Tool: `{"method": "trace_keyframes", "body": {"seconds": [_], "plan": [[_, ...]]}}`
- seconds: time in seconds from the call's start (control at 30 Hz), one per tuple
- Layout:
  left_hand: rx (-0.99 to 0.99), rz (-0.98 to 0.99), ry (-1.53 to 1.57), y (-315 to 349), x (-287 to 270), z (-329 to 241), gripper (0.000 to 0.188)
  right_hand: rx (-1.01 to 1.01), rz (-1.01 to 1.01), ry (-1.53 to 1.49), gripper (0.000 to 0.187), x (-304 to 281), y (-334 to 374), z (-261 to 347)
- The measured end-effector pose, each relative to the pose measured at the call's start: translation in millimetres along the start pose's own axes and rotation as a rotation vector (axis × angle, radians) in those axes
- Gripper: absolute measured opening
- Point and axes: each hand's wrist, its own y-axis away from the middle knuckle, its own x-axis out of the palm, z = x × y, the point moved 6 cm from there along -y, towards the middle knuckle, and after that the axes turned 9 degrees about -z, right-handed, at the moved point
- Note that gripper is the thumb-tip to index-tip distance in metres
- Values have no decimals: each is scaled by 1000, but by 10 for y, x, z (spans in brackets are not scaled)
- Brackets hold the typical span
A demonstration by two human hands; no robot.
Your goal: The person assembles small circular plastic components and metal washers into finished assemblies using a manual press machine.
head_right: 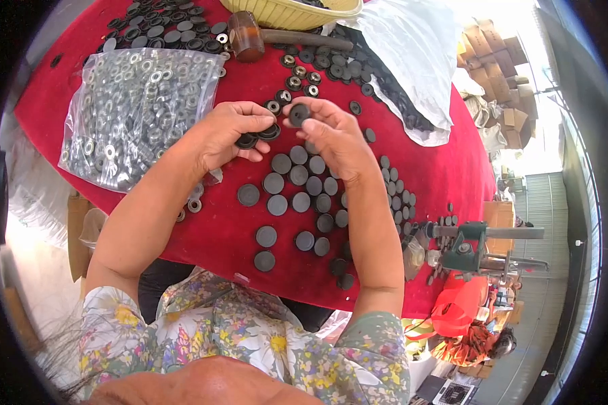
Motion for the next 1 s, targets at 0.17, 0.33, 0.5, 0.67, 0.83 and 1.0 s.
{"method": "trace_keyframes", "body": {"seconds": [0.17,0.33,0.5,0.67,0.83,1.0], "plan": [[26,-76,-33,-29,-26,-34,18,-134,-341,470,43,-538,-127,183],[45,-107,-73,-42,-68,-37,17,-162,-374,700,39,-708,-315,117],[48,-131,-85,-51,-18,-15,15,-296,-581,1166,41,-1307,-481,31],[70,-153,-153,-24,-21,-23,14,-228,-646,1402,44,-1405,-696,80],[181,-177,-317,-4,-35,-27,14,-151,-724,1746,45,-1284,-864,144],[200,-162,-381,-15,24,-16,15,-229,-675,1532,44,-1412,-1178,163]]}}
